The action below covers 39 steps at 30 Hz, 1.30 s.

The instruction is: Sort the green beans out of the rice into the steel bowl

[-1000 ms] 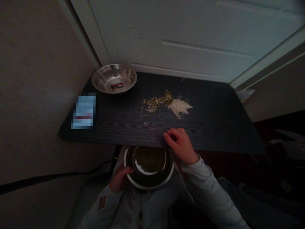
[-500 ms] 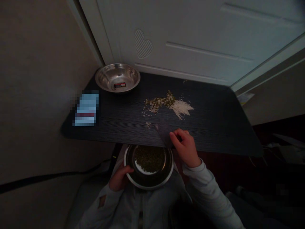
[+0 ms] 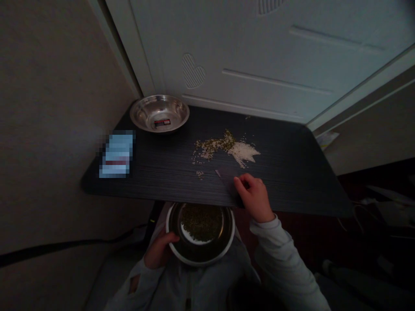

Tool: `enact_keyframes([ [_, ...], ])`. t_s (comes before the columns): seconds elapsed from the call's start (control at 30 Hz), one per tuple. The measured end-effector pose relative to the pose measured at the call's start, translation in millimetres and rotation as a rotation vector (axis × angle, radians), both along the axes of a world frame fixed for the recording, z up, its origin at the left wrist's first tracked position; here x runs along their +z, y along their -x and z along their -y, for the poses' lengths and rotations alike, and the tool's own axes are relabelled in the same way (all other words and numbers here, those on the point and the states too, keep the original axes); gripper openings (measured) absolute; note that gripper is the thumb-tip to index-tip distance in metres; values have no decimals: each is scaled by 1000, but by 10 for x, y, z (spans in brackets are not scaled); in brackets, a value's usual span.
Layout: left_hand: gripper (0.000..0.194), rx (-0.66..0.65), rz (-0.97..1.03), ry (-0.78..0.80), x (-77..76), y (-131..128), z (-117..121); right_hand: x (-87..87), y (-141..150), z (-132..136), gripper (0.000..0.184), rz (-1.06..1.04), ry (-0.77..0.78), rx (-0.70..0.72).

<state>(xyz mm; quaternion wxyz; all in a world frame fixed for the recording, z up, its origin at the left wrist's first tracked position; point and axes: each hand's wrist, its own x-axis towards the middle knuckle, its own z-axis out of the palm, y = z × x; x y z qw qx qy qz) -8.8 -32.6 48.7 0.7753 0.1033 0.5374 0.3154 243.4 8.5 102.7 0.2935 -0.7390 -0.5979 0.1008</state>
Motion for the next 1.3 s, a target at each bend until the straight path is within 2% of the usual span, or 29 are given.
enact_keyframes([
  [0.13,56,7,11,27,-20,4,-2,-27,-206,-109,30,-22,16,-52],
  [0.23,52,-8,7,41,-41,21,0,-29,-365,-191,31,-23,32,-78],
  [0.43,43,-14,-43,39,-86,64,4,0,-599,-329,30,23,41,-62],
  [0.57,45,-9,-25,44,-97,62,-1,-24,-695,-374,31,-31,30,-78],
  [0.73,48,-9,1,44,-82,29,-13,-79,-729,-356,33,-265,-25,-49],
  [0.87,50,-33,20,29,-35,-16,-31,-89,-713,-341,34,-377,-65,-41],
  [1.13,30,-92,38,29,61,-28,-12,-56,-683,-348,34,-440,-160,-111],
  [1.3,41,-35,40,10,66,7,48,-54,-654,-348,36,-469,-224,-162],
])
